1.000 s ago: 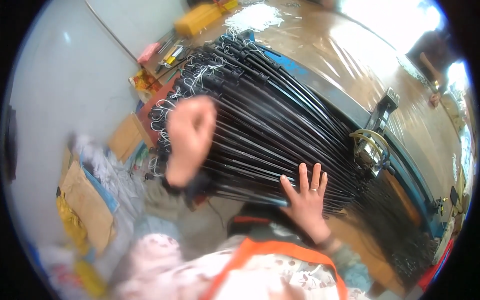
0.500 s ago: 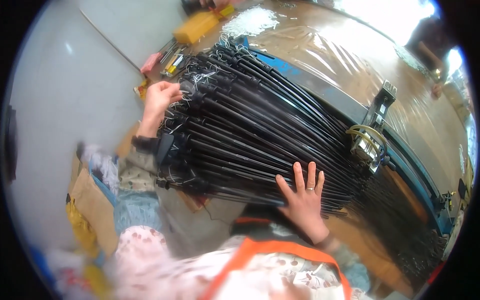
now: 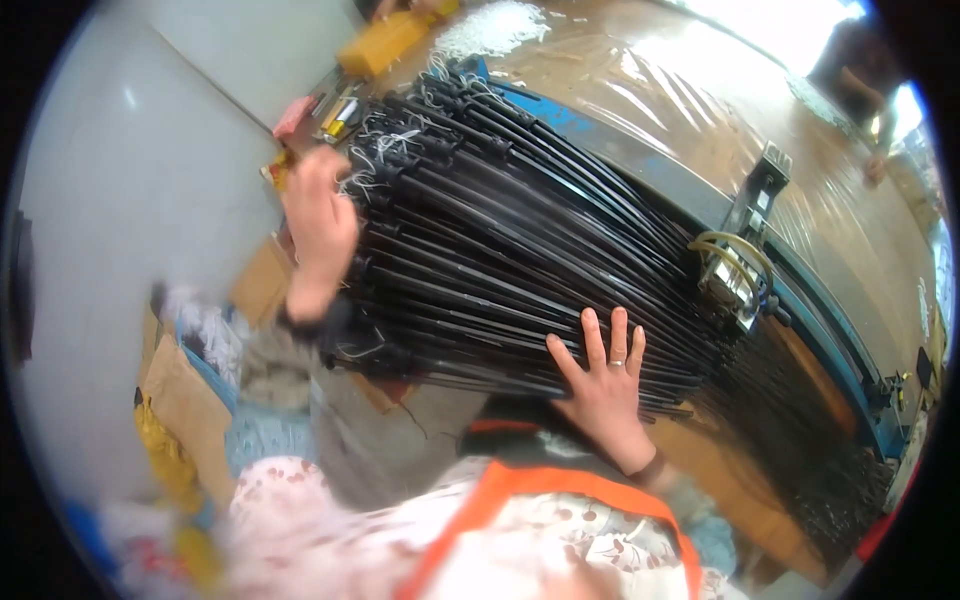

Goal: Feeding long black metal rods through a specialized fabrication machine on a workshop table.

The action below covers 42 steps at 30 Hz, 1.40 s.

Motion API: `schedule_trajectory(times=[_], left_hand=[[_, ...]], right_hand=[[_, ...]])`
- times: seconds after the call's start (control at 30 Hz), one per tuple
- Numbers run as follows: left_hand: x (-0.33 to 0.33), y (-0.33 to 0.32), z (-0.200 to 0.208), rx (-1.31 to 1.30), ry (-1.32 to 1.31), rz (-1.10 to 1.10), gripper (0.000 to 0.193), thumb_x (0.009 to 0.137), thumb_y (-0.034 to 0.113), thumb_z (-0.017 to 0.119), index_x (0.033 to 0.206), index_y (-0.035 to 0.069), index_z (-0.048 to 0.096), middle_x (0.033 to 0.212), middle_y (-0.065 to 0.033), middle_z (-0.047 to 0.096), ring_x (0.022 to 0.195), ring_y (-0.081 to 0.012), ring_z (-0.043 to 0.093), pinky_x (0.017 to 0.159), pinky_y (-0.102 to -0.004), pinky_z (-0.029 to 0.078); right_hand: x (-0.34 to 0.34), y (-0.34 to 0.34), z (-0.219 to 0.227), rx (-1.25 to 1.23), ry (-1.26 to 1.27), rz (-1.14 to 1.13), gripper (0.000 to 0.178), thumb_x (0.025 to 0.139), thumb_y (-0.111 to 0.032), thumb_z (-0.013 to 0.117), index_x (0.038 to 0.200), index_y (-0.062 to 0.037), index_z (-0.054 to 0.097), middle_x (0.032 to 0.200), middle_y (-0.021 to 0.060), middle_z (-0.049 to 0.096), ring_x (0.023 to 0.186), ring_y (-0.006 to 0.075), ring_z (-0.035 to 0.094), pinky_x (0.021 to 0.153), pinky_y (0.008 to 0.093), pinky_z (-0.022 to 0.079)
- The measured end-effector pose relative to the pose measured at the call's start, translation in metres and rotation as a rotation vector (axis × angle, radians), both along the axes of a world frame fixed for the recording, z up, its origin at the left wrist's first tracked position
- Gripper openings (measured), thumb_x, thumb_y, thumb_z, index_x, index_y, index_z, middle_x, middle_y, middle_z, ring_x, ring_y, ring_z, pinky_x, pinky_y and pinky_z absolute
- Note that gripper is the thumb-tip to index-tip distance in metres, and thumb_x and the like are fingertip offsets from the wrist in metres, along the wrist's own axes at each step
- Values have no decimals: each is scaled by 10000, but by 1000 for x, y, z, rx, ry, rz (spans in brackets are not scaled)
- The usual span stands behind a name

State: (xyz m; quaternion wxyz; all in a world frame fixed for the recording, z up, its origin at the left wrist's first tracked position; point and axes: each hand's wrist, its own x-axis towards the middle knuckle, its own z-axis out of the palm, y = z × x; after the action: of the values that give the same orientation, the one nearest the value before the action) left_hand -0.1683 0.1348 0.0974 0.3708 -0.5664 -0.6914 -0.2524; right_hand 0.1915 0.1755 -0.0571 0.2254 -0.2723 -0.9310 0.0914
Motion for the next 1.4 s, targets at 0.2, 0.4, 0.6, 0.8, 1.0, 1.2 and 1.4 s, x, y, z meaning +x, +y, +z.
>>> schedule_trajectory(times=[0.2, 0.4, 0.6, 0.8, 1.0, 1.2, 1.4], left_hand=[[132, -78, -116, -538, -47, -344, 757, 845, 672, 604, 1499, 312, 475, 1659, -67, 269, 1557, -353, 116, 1144, -732, -2], [127, -84, -166, -587, -163, -365, 768, 826, 619, 643, 1490, 273, 472, 1655, -64, 271, 1550, -365, 130, 1115, -774, 42], [138, -91, -154, -445, -192, -385, 695, 870, 643, 585, 1448, 264, 513, 1639, -76, 296, 1540, -376, 172, 1121, -770, 70], [144, -103, -152, -229, -152, -419, 317, 814, 318, 712, 1113, 214, 684, 1388, -43, 581, 1368, -279, 477, 1140, -672, 205], [145, -106, -147, -175, -157, -452, 257, 786, 242, 734, 1037, 202, 693, 1312, -16, 621, 1345, -237, 501, 1154, -606, 213], [140, -106, -143, -255, -113, -485, 250, 772, 235, 733, 1019, 216, 699, 1298, -1, 628, 1330, -216, 510, 1150, -561, 189], [141, -95, -131, -333, -41, -505, 237, 837, 181, 693, 1073, 183, 715, 1237, -48, 657, 1246, -290, 574, 1097, -492, 283]], right_hand=[[6, -4, 25, 21, -10, 18, 908, 508, -322, 920, 1353, -217, 605, 1630, 187, 246, 1509, 485, 157, 1173, 660, 156], [1, 34, 41, 145, 205, -288, 399, 877, -127, 709, 1261, -42, 638, 1280, 172, 616, 1202, 366, 545, 1046, 465, 409], [-9, 65, 24, 84, 249, -189, 183, 863, -79, 730, 1044, -62, 712, 946, 93, 625, 920, 298, 575, 814, 407, 470], [-10, 52, 30, 136, 328, -236, 86, 846, -45, 723, 919, -38, 678, 880, 103, 602, 844, 302, 573, 746, 391, 477], [-11, 43, 37, 126, 375, -270, 100, 829, -16, 723, 911, -41, 672, 867, 101, 590, 830, 297, 577, 713, 392, 480], [-7, 47, 36, 70, 439, -276, 113, 817, -11, 732, 908, -42, 672, 861, 104, 595, 822, 299, 588, 727, 382, 486], [-5, 37, 31, 113, 519, -266, 177, 753, -14, 744, 903, -80, 676, 835, 101, 622, 781, 296, 611, 646, 402, 499]])
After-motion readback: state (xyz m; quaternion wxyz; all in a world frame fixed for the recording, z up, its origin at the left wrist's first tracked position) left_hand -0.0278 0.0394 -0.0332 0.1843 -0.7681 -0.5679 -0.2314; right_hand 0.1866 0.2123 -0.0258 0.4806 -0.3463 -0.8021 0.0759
